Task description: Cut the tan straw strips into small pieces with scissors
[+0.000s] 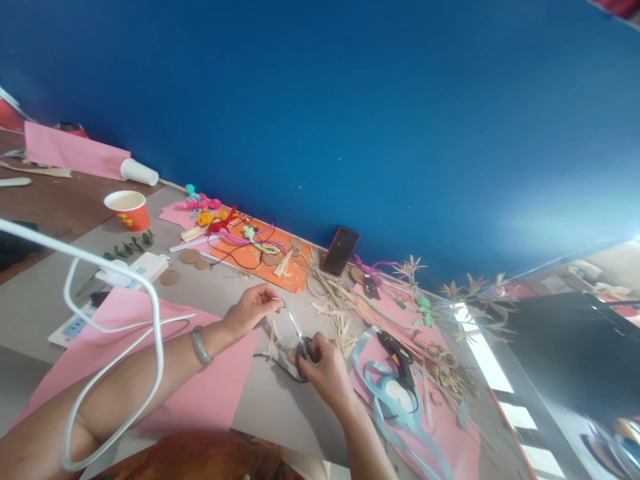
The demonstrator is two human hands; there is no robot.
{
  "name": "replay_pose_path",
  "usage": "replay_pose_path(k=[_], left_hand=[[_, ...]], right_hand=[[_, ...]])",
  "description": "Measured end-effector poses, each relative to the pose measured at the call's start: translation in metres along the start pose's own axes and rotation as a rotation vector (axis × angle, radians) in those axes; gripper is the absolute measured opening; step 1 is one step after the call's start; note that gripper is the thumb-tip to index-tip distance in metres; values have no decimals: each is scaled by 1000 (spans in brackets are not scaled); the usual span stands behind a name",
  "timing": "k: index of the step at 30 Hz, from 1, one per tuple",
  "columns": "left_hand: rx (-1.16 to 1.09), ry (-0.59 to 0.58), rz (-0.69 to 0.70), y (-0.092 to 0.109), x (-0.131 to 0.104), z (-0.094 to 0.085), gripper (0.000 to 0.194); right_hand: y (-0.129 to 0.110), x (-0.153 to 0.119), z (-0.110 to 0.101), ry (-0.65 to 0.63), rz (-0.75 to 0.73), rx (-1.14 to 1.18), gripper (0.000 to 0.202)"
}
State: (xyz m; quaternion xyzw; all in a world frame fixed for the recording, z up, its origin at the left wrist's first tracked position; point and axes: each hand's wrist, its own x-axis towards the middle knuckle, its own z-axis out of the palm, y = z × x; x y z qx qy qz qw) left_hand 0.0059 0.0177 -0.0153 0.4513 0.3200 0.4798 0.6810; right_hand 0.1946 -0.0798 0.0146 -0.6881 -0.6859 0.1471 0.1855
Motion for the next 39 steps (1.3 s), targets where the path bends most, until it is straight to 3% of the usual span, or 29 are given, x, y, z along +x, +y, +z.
replay_pose_path(k=[10,23,32,39], left_hand=[[-8,-9,-23,-1,-1,-1,17],[56,85,-131,-13,5,-6,16],[-173,42,-192,-9,5,-4,21],[-218,37,-268,-8,7,-6,20]], right_hand=[[10,1,7,-74,56,94,36],[25,13,17,49,79,130,37],[18,9,13,23,81,144,38],[16,6,9,39,36,123,36]])
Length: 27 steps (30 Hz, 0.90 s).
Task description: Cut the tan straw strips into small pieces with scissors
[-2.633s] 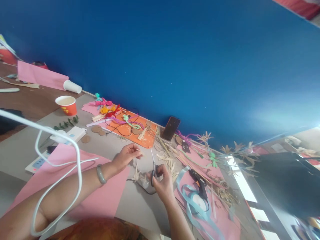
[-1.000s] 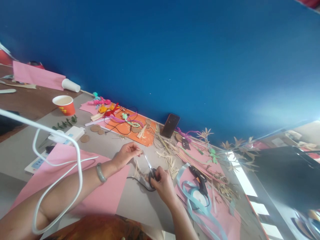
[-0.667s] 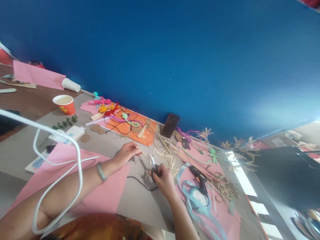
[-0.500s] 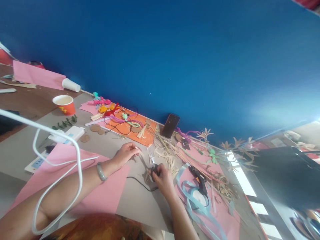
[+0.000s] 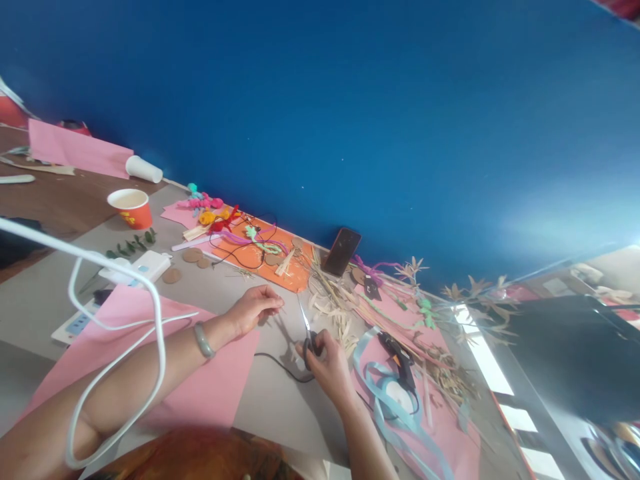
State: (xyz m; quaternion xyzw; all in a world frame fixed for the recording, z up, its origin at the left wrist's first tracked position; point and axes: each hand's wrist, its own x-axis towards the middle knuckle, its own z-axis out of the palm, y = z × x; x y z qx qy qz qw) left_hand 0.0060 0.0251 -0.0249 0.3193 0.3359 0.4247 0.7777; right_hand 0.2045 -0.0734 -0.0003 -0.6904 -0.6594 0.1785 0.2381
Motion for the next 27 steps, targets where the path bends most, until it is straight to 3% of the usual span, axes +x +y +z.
replay_pose_path(k=[14,27], left_hand=[[-35,66,-51,4,-3,4,36],[-60,69,-31,1,-2,3,36]], right_hand=[[-6,-6,-4,-48,-99,-124,36],[-10,-3,0,-33,-124,-153,34]])
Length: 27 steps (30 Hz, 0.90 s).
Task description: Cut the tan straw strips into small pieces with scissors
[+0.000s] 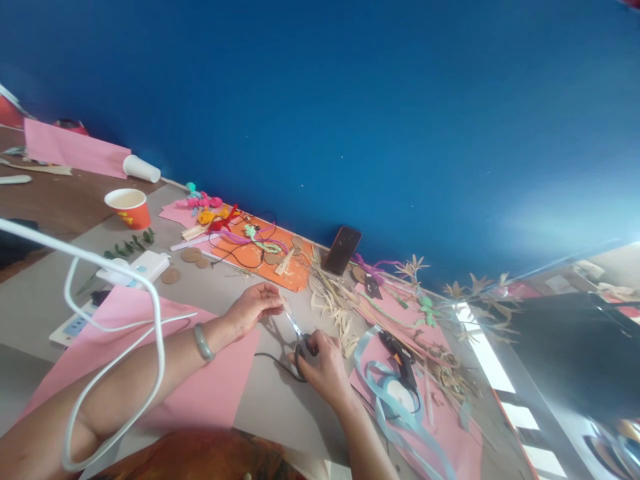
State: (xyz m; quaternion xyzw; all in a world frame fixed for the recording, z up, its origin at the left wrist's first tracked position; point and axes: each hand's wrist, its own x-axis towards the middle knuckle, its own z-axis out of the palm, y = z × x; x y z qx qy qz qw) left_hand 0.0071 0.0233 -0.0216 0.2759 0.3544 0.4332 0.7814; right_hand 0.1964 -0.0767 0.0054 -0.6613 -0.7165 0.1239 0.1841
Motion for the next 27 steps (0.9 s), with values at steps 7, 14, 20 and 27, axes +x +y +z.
replay_pose_path(k=[7,14,20,27], left_hand=[[2,2,16,2,-2,3,37],[12,-13,31,1,-2,4,36],[24,-19,34,-1,-1,2,36],[28,-24,29,-2,0,1,35]], right_hand=[[0,0,2,-25,19,36,34],[2,1,7,-27,21,78,31],[8,0,12,-45,32,89,33],[6,-1,11,-56,45,84,34]])
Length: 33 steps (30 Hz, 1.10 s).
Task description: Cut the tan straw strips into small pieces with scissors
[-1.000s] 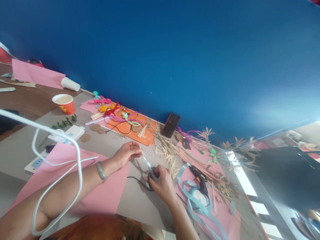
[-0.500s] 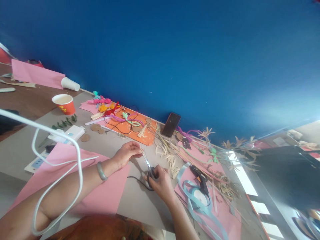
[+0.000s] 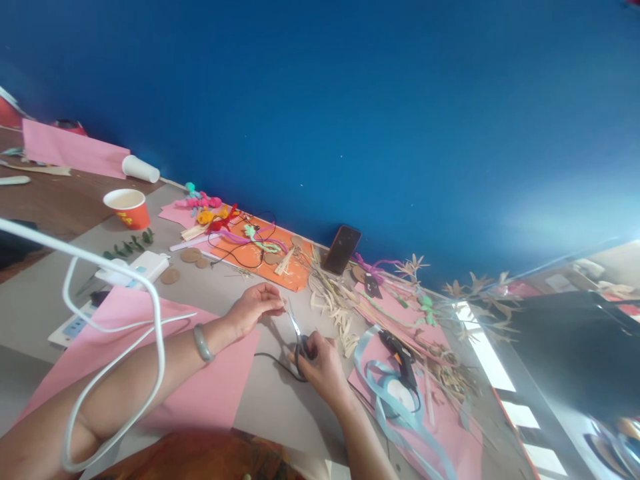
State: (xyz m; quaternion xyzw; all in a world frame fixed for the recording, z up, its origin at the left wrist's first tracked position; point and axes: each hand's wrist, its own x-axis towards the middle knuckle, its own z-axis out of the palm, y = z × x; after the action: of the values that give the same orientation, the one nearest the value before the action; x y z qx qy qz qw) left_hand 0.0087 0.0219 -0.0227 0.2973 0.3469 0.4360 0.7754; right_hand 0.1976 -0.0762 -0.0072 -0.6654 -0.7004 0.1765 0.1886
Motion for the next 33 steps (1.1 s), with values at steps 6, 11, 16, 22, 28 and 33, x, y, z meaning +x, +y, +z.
replay_pose_path(k=[6,11,16,22,28,33], left_hand=[[-3,-10,4,-1,1,-1,35],[5,-6,6,-2,1,-1,34],[23,-13,15,-2,1,-2,33],[211,42,130,-1,-1,0,29],[412,-3,261,-4,-5,-2,29],[472,-94,212,-7,-6,-4,27]], right_hand=[[-3,0,-2,-18,12,4,35],[0,0,1,-16,18,16,34],[10,0,8,-3,16,74,32],[18,0,8,64,51,154,34],[17,-3,2,115,75,95,36],[13,-5,-1,115,3,1,35]])
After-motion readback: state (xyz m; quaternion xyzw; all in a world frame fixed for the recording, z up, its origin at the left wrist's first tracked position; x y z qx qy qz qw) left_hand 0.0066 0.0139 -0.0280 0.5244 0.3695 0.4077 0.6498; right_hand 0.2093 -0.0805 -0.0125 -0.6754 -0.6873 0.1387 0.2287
